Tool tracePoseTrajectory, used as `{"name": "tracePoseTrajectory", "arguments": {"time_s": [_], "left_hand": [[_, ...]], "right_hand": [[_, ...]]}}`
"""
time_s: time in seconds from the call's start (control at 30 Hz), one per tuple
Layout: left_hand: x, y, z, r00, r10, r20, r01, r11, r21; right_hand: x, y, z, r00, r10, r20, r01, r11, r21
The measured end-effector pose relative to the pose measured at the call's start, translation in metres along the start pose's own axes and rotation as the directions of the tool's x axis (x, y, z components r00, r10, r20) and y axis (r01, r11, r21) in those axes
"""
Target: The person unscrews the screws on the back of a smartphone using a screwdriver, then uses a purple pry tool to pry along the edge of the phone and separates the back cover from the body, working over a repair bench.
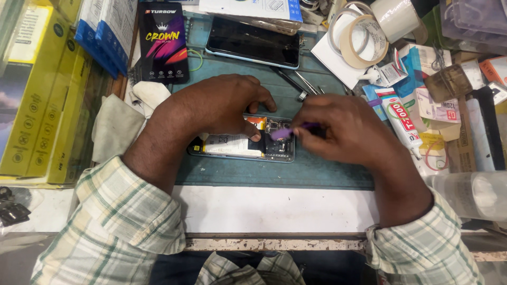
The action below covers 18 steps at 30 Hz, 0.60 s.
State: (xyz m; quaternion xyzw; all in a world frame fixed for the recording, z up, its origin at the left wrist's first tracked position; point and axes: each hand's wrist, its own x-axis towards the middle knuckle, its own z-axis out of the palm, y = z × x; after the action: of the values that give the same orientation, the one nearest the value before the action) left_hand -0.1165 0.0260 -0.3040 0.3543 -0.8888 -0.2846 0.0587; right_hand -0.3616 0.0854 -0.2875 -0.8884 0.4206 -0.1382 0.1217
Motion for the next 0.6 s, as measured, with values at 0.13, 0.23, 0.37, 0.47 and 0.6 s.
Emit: {"name": "tracePoseTrajectory", "arguments": {"time_s": [0.13, 0.23, 0.37, 0.47, 0.6], "left_hand": [[0.0003, 0.0007, 0.0004, 1.0, -0.012, 0.004, 0.012, 1.0, 0.004], [-0.0005, 0.001, 0.0009, 1.0, 0.01, -0.016, -0.009, 1.0, 0.01], [-0.0011, 0.0008, 0.0012, 0.999, 0.022, -0.031, -0.021, 1.0, 0.009], [-0.0014, 0.0003, 0.0007, 0.998, 0.042, -0.036, -0.042, 0.999, 0.015], [-0.0007, 0.0016, 0.0015, 0.999, 0.017, -0.037, -0.016, 1.0, 0.023]], "right_hand": [[-0.0008, 0.0021, -0.001, 0.999, -0.034, -0.031, 0.035, 0.999, 0.027], [-0.0002, 0.0036, -0.0016, 0.998, -0.01, -0.068, 0.009, 1.0, -0.011], [-0.0011, 0.0041, -0.0033, 0.999, 0.023, -0.023, -0.023, 1.0, 0.012], [-0.0019, 0.0038, -0.0035, 0.996, 0.052, -0.066, -0.053, 0.999, -0.013], [-0.0022, 0.0047, -0.0029, 0.995, 0.088, -0.043, -0.091, 0.994, -0.064]]}}
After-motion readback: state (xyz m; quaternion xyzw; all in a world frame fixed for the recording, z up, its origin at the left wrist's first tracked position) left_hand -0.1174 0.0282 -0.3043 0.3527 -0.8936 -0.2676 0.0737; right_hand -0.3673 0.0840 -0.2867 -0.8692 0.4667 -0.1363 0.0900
